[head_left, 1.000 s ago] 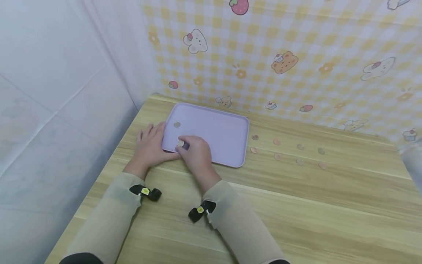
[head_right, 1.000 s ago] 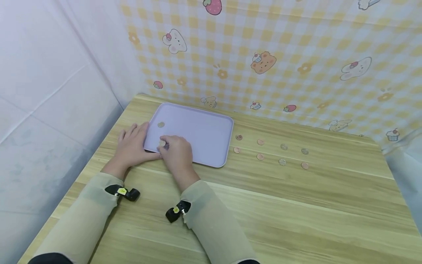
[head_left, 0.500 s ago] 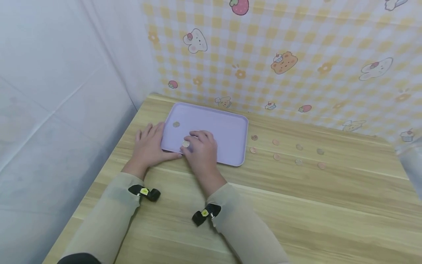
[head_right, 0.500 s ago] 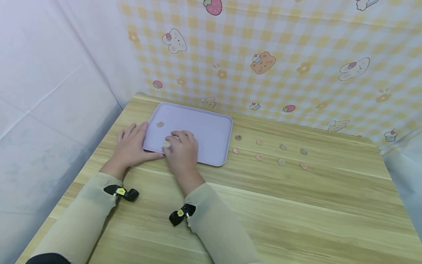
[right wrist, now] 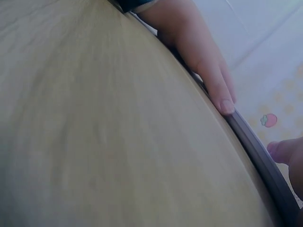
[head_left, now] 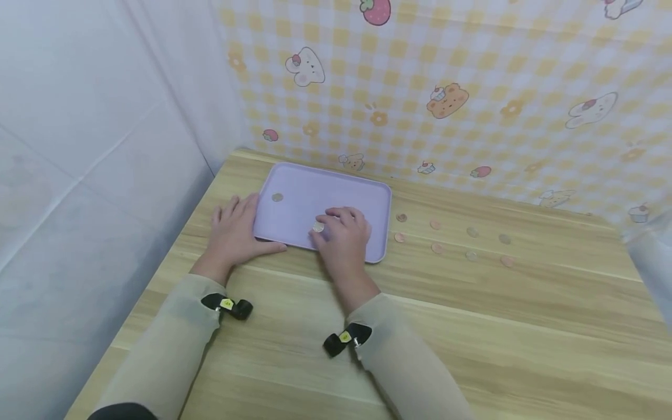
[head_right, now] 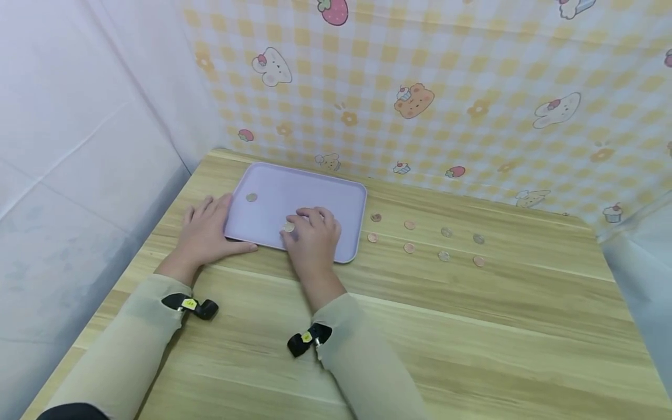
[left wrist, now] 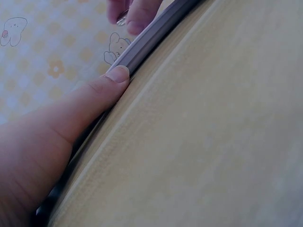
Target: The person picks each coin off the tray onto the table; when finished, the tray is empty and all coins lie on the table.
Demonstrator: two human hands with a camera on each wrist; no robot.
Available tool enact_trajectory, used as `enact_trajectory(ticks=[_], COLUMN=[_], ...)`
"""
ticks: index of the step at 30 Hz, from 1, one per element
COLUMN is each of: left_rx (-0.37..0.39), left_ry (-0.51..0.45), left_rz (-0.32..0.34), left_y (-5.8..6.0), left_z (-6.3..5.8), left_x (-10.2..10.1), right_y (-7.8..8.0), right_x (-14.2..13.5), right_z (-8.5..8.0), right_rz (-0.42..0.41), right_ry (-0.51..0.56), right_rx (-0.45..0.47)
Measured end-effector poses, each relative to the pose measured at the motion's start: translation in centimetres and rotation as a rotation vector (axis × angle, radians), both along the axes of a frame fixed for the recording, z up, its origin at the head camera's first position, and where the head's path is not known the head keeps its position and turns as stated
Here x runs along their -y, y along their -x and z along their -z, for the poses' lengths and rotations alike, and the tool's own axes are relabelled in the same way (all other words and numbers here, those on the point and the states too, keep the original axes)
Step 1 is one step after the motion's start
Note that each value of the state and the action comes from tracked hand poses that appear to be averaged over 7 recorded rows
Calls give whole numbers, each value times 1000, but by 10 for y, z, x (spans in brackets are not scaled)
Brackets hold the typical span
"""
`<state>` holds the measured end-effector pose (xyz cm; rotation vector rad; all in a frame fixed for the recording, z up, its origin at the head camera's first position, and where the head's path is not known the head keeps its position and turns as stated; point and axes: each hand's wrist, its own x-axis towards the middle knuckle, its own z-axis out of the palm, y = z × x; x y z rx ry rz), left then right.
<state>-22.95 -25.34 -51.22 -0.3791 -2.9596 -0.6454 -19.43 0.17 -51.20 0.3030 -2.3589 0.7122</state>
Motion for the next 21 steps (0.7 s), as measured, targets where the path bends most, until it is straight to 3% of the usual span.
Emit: enact_trajectory(ticks=[10,21], left_rx=[-8,-23], left_ry=[-7,-9], left_rz=[4,1], left_y=[-2,-5], left_z=[1,7], left_x=[2,2], right_y=[-2,-5], right_x=[-44,-109], right_z=[4,8], right_rz=[-4,60], right_ry=[49,42], right_rx=[-109,-181])
